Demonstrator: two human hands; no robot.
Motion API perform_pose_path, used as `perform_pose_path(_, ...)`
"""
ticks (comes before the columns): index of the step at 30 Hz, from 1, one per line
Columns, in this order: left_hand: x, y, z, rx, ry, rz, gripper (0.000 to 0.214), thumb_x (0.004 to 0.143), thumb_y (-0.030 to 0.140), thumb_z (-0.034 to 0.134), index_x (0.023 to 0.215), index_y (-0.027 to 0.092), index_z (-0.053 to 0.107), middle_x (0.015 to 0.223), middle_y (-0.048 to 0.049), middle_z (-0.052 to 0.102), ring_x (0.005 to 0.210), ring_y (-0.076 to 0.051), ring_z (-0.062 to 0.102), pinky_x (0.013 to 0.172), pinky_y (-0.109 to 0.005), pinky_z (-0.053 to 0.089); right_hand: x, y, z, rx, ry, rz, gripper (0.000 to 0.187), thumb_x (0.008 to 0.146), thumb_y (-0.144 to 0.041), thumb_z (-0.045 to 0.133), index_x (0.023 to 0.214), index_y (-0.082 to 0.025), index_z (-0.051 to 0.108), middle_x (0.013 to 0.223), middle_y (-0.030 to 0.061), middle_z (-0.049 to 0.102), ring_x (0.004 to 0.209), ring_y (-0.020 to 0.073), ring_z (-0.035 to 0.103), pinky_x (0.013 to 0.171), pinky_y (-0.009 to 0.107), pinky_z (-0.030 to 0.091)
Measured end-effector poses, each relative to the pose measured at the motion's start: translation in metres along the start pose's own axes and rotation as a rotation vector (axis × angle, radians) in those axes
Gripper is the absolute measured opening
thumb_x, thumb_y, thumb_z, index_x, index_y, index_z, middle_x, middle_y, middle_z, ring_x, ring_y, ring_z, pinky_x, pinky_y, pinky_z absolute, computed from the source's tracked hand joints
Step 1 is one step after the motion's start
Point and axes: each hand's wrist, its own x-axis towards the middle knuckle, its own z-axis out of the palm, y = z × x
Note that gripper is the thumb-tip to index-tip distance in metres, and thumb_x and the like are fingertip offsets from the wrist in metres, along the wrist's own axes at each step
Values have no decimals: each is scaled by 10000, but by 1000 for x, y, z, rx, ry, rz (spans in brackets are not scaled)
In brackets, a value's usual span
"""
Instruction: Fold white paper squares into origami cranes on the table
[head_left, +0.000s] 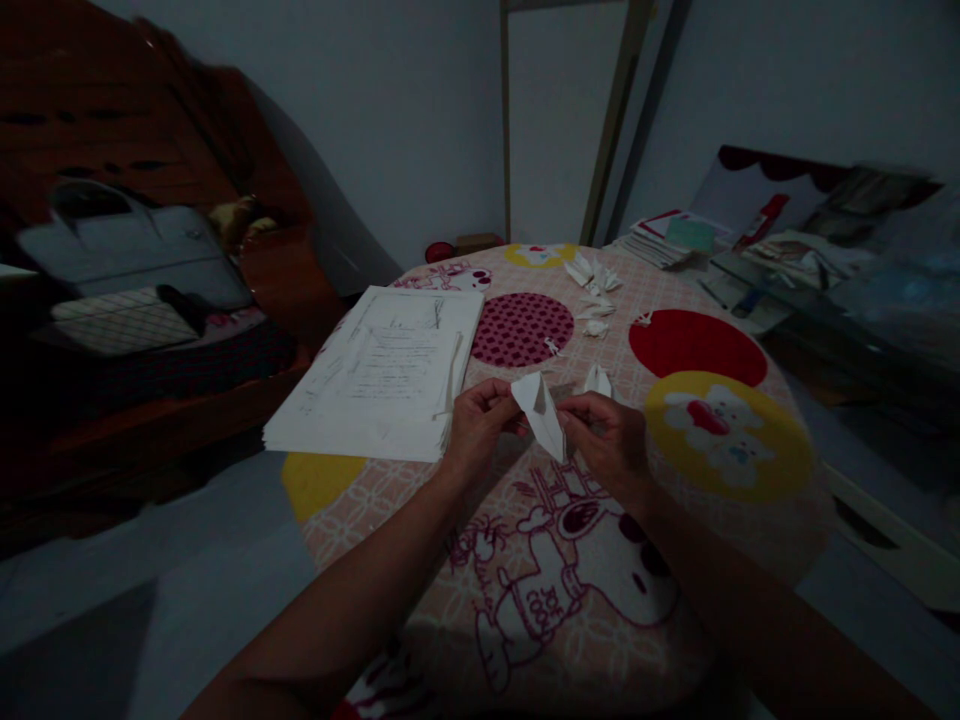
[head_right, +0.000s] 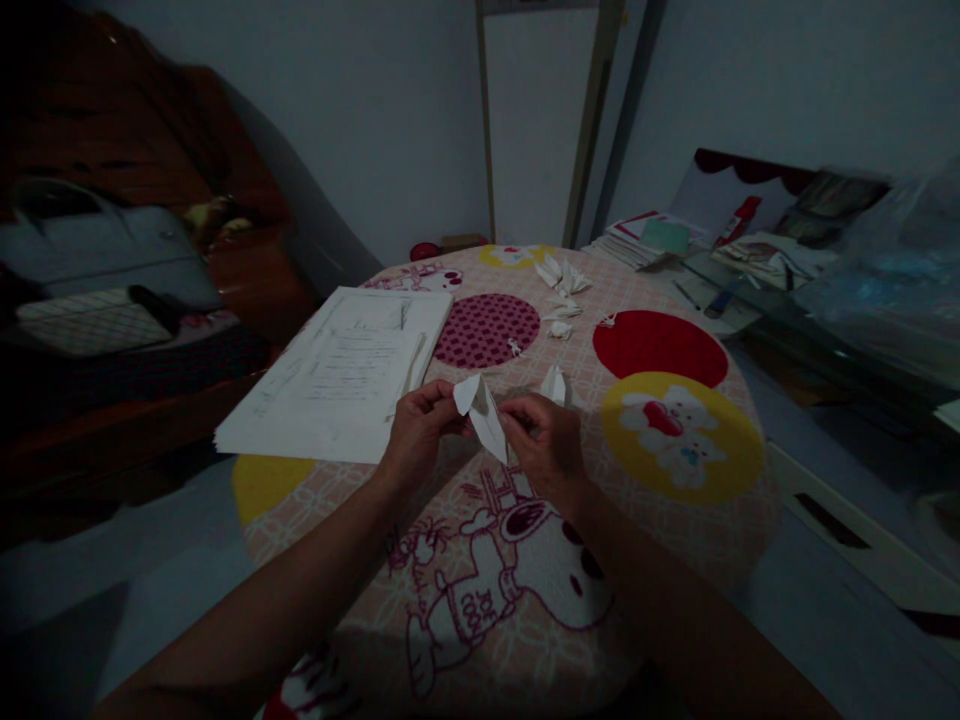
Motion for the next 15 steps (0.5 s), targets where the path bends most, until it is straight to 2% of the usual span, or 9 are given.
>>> perform_pose_path(9,0,1,1,-12,-35,3,209,680,295,794,719,159,640,616,-2,674,485,-101,584,478,-219,491,0,-1,1,28,5,-1,104,788,-180,648,831,-198,741,733,8,748,619,129,671,595,236,544)
perform_pose_path(15,0,1,-1,-39,-106,-17,263,682,347,819,727,156,644,611,-4,673,491,-104,588,471,-213,489,-2,3,2,25,-35,58,89,787,-211,668,813,-189,750,690,11,741,573,129,658,535,213,503)
